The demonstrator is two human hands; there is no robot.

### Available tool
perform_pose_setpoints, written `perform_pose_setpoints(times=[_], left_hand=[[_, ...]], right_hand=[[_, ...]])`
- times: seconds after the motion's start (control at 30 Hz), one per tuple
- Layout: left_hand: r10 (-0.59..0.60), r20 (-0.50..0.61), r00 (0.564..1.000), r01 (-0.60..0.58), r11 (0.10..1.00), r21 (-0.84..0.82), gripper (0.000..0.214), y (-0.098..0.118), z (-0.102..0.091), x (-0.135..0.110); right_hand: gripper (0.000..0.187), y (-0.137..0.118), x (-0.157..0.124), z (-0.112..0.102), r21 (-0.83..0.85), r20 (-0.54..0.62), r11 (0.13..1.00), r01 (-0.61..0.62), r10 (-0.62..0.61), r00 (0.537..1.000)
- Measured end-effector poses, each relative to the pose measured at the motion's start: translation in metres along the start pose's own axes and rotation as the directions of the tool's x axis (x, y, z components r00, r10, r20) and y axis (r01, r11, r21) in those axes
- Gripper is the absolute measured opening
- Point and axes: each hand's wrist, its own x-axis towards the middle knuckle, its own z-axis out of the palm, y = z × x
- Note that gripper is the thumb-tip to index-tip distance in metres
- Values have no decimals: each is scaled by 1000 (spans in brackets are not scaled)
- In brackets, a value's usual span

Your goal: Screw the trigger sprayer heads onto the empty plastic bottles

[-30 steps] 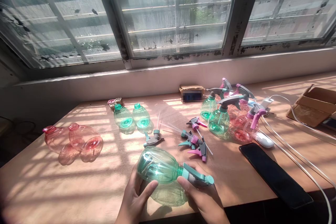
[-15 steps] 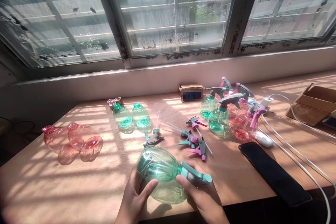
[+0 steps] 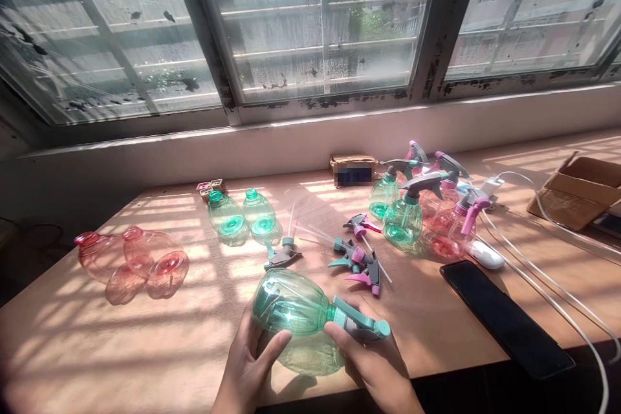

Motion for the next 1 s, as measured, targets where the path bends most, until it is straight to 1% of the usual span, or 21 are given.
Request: perform_pose_setpoints(times=[0.13, 0.3, 0.43, 0.53, 0.7, 0.83, 0.9, 1.0], left_hand=[[6, 1, 1000, -6, 1000, 0, 81, 0, 0, 0], [3, 16, 1000, -3, 1000, -5, 82, 2, -1, 0], [2, 15, 1000, -2, 1000, -10, 79, 3, -1, 0], [2, 15, 1000, -2, 1000, -8, 79, 5, 0, 0], [15, 11, 1000, -15, 1000, 13, 78, 8, 1, 0], [15, 12, 1000, -15, 1000, 23, 78, 8, 0, 0], [14, 9, 1000, -14, 1000, 19, 77, 8, 0, 0], [6, 5, 1000, -6, 1000, 1, 77, 8, 1, -1]], right_hand=[[41, 0, 1, -1, -30, 23, 1000, 7, -7, 1000], [43, 1, 1, -2, -57, 23, 998, -1, 2, 1000], [44, 0, 1, 0, -15, 7, 1000, -8, 8, 1000], [41, -4, 0, 1, 20, 13, 1000, 21, -21, 1000], [38, -9, -1, 3, 33, 20, 999, 29, -30, 999], [36, -5, 0, 1, 34, 26, 999, 34, -35, 999], [33, -2, 2, -1, 34, 35, 999, 38, -40, 999], [31, 2, 5, -4, 12, 91, 998, 59, -60, 994]])
